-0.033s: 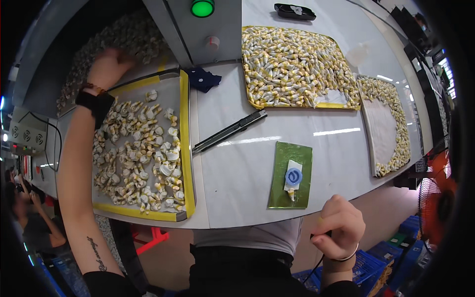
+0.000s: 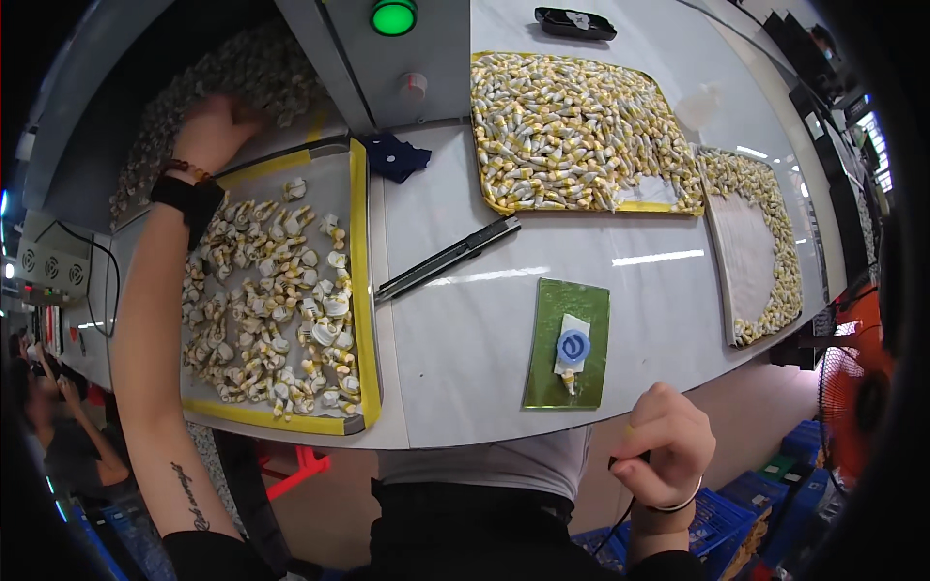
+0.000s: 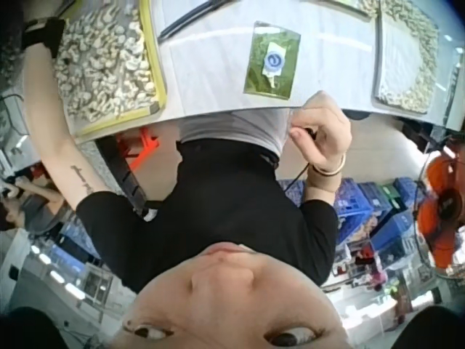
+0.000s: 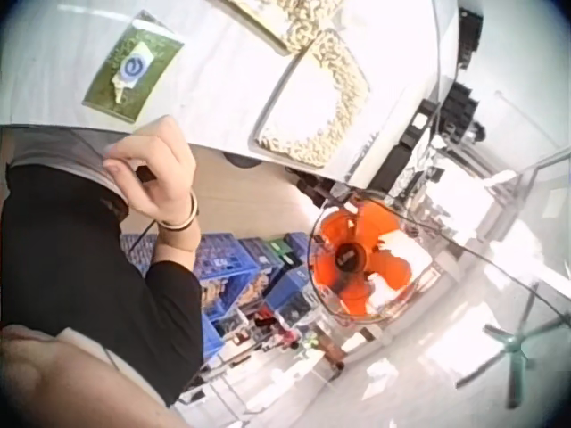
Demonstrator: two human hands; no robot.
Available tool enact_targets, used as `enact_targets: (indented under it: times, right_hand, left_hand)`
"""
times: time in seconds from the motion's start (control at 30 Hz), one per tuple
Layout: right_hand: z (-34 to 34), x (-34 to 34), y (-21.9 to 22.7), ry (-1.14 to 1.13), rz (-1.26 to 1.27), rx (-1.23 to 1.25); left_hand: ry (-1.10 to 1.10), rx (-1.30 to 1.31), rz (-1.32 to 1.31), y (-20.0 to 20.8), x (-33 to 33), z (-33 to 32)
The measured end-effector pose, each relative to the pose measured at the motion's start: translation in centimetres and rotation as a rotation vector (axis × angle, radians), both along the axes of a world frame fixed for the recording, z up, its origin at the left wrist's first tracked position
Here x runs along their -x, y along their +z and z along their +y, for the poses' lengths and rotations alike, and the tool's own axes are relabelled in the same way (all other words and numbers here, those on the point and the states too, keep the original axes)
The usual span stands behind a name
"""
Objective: The person repeatedly picks up small white and yellow components from a tray, applies adhesive from a small tube, and assembles them into small decorative units. The assembled items are placed onto a large tray filled with similar finished pieces. The process is repetitive and involves fine motor manipulation of small parts.
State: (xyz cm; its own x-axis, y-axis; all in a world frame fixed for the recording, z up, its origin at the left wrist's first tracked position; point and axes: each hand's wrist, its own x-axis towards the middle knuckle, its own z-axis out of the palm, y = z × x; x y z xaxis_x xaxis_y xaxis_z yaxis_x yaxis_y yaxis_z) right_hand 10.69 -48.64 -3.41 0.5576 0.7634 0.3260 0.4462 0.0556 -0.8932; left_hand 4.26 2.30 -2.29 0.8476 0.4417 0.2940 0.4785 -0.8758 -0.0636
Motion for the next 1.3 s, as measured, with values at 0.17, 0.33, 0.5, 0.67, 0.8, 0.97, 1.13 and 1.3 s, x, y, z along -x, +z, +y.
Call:
enact_targets:
  times: [0.17,0.33,0.5,0.67,0.8,0.97,1.13,1.3]
  right_hand:
    - [-1.7,-0.1,-0.6,-0.120,0.002,0.019]
    - [-1.3,-1.0,1.4,-0.138,-0.167,0.149]
    - [-0.8,-4.9,4.4,-0.305,-0.636,0.544]
    - [1.7,-14.2,3.3,-0.357,-0.813,0.621]
    - [2.9,-18.3,1.7,-0.288,-0.738,0.842]
    - [4.9,-18.1,1.0,-0.245,-0.748,0.792]
    - [3.8,-18.2,0.1,-0.227,-0.798,0.791]
    - [3.4,-18.0,0.5,-0.252,-0.880,0.710]
  left_hand:
    - [-0.026,-0.030,-0.029,-1.1,-1.9,-0.7]
    - [0.087,0.168,-0.016,1.2,0.0,-2.6]
    - [-0.127,0.896,-0.290,4.1,3.9,-10.4]
    - [-0.871,1.217,0.226,8.6,8.8,-17.5]
    - [-1.310,1.806,0.184,5.5,7.6,-22.4]
    - [-1.155,2.278,-0.204,0.3,9.8,-25.2]
    - [-0.694,2.558,-0.295,-1.9,9.3,-28.5]
    - [-0.662,2.895,-0.243,-4.8,9.7,-29.6]
